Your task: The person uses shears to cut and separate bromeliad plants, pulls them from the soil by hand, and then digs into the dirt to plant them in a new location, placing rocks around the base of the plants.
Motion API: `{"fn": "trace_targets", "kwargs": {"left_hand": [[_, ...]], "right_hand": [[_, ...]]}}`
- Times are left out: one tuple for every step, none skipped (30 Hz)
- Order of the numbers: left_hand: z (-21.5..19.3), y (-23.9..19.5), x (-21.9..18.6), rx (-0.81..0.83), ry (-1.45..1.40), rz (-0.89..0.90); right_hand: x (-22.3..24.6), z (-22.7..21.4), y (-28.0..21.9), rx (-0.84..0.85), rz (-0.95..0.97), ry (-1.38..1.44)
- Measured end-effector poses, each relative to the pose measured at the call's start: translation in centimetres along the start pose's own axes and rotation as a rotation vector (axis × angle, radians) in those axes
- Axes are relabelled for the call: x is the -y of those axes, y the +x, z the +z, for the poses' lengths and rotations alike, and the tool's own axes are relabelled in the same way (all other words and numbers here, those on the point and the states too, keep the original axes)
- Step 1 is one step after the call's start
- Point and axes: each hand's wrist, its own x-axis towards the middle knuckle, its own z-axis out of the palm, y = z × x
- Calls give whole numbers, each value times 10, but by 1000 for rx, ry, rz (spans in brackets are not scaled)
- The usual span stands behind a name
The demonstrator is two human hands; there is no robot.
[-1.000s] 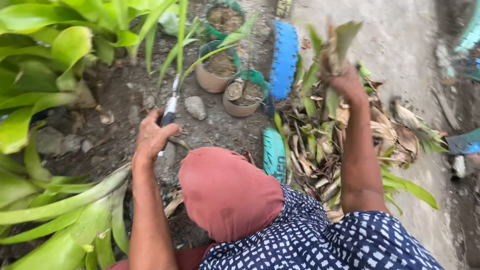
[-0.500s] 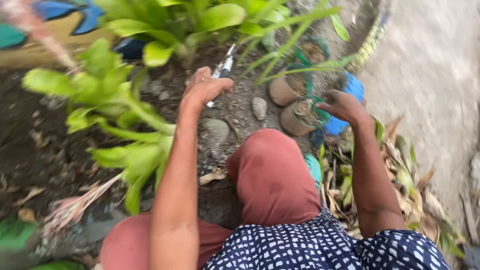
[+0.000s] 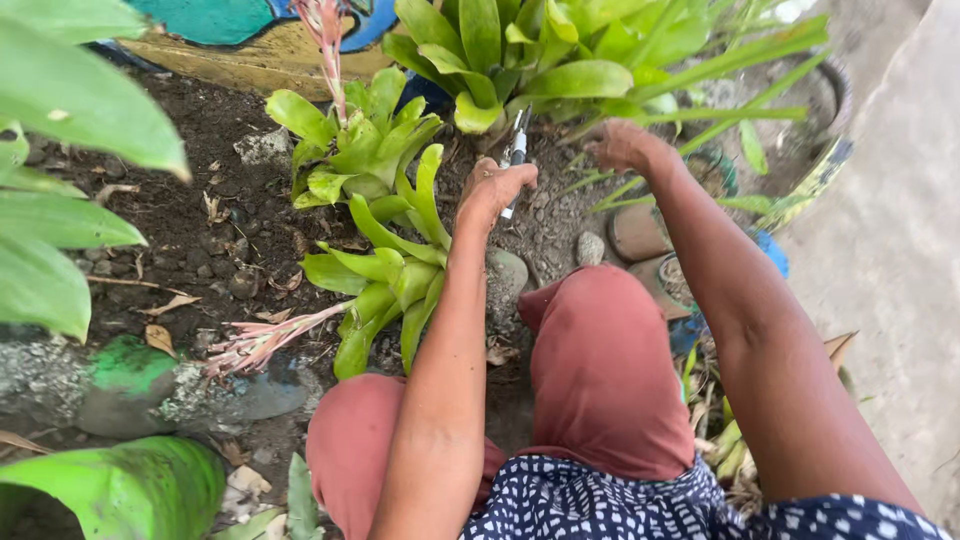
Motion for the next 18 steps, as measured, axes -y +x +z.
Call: {"fn": "trace_targets", "kwargs": {"left_hand": [[1,-2,-2,34,83,-12],[1,-3,-4,69,166,-25],[-1,-4,-5,89,234,-45],[-2,-3,-7,98,280,-54],[-2,-2,-5,112,335,-77],[0,1,-3,127,389,-101],[3,3,0,132,411,-119],[5,4,5,138,432,-137],[8,8,9,141,455,-145],[12,9,13,113,482,-99],[16,10,18,94,511,-52],[19,8,22,126,533,-98],[21,6,26,155,555,-145],[20,7,29,176,575,-196],[21,5,32,203,589,-250],[20,4,35,215,602,-290],[19,6,37,223,610,-326],[18,10,38,231,616,-362]], "right_hand": [[-16,20,10,63,-1,54],[-31,42,17,123,-36,103],[-41,56,30,178,-141,135],[-51,74,37,240,-200,212],[-60,86,49,286,-164,366],[-68,103,58,377,87,722],[-74,117,68,306,128,832],[-77,131,80,233,171,939],[-81,138,96,149,209,1046],[-81,145,113,104,151,1229],[-77,155,128,52,99,1415],[-73,164,143,-3,45,1600],[-68,171,158,-51,32,1606],[-62,179,172,-99,20,1611],[-61,186,180,-146,17,1611],[-61,193,189,-125,63,1597],[-65,194,199,-105,102,1575],[-71,196,204,-84,141,1554]]}}
